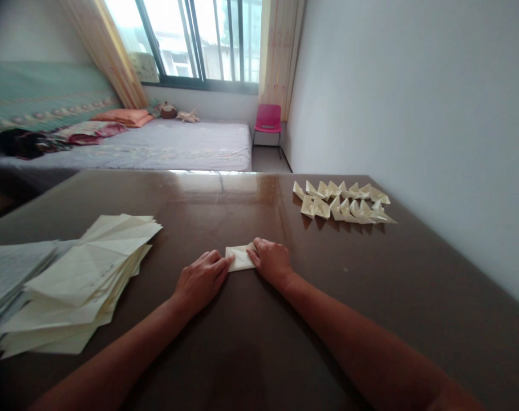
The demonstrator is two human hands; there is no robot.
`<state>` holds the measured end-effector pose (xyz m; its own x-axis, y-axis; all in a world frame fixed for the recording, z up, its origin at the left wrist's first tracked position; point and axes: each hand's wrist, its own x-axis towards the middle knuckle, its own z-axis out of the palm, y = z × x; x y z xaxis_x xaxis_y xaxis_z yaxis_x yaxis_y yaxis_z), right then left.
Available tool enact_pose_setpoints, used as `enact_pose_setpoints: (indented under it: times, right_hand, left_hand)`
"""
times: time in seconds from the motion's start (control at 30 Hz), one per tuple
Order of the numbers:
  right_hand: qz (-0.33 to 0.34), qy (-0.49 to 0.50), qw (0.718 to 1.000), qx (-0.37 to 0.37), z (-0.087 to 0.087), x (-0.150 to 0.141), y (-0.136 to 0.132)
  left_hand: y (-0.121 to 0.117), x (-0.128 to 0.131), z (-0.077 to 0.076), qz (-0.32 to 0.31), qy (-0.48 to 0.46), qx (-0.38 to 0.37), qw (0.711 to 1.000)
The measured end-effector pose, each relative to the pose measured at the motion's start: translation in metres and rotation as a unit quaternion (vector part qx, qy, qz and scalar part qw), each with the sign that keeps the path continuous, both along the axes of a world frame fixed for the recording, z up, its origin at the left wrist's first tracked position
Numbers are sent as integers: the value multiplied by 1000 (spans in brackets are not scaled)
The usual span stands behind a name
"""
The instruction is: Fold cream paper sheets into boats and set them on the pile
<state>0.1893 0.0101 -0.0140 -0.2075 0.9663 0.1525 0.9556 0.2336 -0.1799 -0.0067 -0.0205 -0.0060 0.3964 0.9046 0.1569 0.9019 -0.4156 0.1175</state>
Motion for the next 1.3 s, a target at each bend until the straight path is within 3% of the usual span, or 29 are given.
enact_pose_setpoints:
  times: [0.07,0.2,0.4,0.47,0.57,0.63,0.7,0.87,1.0,1.1,1.2,1.3]
  right_hand:
    - [-8,-10,1000,-11,2,-2,1]
    - [-14,-20,999,-32,6,-7,3]
    - [-31,4,999,-27,10,-7,3]
    - [-27,28,999,5,13,-8,-5]
    - [61,25,994,89,14,-13,-28]
    - [166,4,984,71,10,-14,-47]
    - [185,1,982,33,6,-12,-62]
    - [156,-5,987,-39,5,8,-78]
    - [110,5,993,-46,17,27,-63]
    - [97,88,991,-36,29,34,-34]
    - [133,161,978,-21,36,28,-6]
    - [185,181,964,-59,34,19,3]
  left_hand:
    - [1,-1,-1,-26,4,22,999]
    - [2,-6,-4,-145,-20,51,988]
    - [-3,-6,0,-136,15,29,990]
    - [-4,-5,2,-134,12,19,991]
    - [-4,-5,5,-138,-5,13,990]
    - [-4,-5,6,-146,-13,14,989]
    - [-4,-4,8,-151,-22,14,988]
    - [-7,-6,8,-145,-24,21,989]
    - [-8,-13,7,-115,-35,16,993]
    - [-7,-17,5,-40,-87,12,995]
    - [-5,-17,1,11,-128,29,991]
    - [-3,-15,-5,-21,-149,32,988]
